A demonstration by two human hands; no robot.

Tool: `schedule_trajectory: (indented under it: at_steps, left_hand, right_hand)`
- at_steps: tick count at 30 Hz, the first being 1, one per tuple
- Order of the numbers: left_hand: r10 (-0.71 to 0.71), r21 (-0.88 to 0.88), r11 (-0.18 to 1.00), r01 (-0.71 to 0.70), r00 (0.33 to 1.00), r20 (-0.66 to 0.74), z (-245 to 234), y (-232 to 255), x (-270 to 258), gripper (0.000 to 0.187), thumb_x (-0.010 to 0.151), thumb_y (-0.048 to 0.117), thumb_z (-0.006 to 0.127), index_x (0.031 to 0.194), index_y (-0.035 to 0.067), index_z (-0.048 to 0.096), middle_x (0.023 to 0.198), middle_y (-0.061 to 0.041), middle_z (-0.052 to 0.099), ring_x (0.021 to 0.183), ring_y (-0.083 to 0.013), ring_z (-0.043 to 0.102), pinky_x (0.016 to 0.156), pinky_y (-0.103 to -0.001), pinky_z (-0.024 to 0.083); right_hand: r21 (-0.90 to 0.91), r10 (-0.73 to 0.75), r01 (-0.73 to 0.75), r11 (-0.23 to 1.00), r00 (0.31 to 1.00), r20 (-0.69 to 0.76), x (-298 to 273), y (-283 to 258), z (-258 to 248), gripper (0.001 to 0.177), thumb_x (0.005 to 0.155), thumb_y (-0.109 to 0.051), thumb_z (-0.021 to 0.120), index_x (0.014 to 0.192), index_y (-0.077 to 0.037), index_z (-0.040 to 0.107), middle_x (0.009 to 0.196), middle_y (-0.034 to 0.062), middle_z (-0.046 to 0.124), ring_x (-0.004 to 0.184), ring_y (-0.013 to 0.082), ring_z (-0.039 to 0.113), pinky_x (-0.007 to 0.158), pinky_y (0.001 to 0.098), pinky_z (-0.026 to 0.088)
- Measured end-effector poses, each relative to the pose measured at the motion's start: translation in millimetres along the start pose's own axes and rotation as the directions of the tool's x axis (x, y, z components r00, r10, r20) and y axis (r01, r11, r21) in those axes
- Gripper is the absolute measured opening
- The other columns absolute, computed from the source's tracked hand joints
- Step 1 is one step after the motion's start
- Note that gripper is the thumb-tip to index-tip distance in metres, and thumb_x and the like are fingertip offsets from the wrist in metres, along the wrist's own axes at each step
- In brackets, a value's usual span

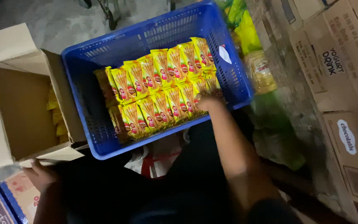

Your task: The person opens a cardboard box and transfers yellow snack packets from a blue plastic basket into the box. They arrange the packets in rows within the box.

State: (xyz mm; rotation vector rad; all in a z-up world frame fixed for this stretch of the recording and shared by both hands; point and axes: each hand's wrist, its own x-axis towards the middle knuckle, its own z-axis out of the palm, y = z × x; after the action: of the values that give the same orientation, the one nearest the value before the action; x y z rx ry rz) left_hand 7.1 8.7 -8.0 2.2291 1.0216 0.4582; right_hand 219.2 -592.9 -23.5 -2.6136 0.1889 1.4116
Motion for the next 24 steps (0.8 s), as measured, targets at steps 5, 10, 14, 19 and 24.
schedule_trajectory:
  at_steps: [5,10,14,19,24]
  left_hand:
    - [0.175,-0.084,0.981,-0.176,0.984,-0.016,1,-3,4,0.061,0.112,0.027,0.037,0.149,-0.021,0.033,0.146,-0.047,0.042,0.131,-0.0564,0.041,0.106,-0.054,0.028]
    - [0.005,0.046,0.999,-0.005,1.0,0.003,1,-13,8,0.07,0.116,0.039,0.03,0.148,-0.024,0.032,0.151,-0.047,0.033,0.138,-0.058,0.031,0.112,-0.053,0.022]
    - [0.056,0.067,0.996,-0.057,0.998,0.004,2,-19,9,0.064,0.117,0.035,0.031,0.14,-0.024,0.037,0.14,-0.052,0.042,0.123,-0.0664,0.04,0.097,-0.061,0.029]
    - [0.053,0.035,0.998,-0.053,0.999,0.0,4,-17,9,0.061,0.118,0.033,0.032,0.152,-0.018,0.03,0.152,-0.045,0.035,0.139,-0.0571,0.032,0.111,-0.053,0.023]
    - [0.039,0.052,0.998,-0.039,0.999,0.005,7,-31,14,0.066,0.115,0.04,0.033,0.146,-0.019,0.034,0.147,-0.045,0.041,0.132,-0.0592,0.038,0.104,-0.056,0.028]
  right_hand:
    - [-0.326,0.099,-0.035,0.945,0.978,0.182,-56,-23,-21,0.062,0.106,-0.03,0.026,0.161,-0.055,0.015,0.175,0.0025,-0.005,0.159,0.045,-0.008,0.129,0.0575,-0.002]
    - [-0.185,0.004,0.003,0.983,0.999,0.038,1,-9,12,0.052,0.098,-0.021,0.044,0.146,-0.006,0.056,0.16,0.0209,0.041,0.144,0.0353,0.046,0.118,0.0448,0.04]
    - [-0.283,0.073,-0.104,0.953,0.991,-0.116,-45,-18,-6,0.072,0.092,-0.049,0.061,0.153,-0.012,0.047,0.161,0.0167,0.041,0.153,0.0438,0.027,0.124,0.056,0.021]
    - [-0.118,-0.088,0.054,0.992,0.949,-0.304,-27,-11,15,0.051,0.104,-0.04,0.037,0.117,-0.009,0.076,0.118,0.0151,0.074,0.12,0.0412,0.062,0.114,0.0519,0.037]
    - [-0.201,-0.215,0.157,0.967,0.926,-0.312,-59,-56,30,0.038,0.102,-0.036,0.045,0.113,-0.015,0.074,0.129,0.012,0.067,0.12,0.0403,0.062,0.099,0.0607,0.045]
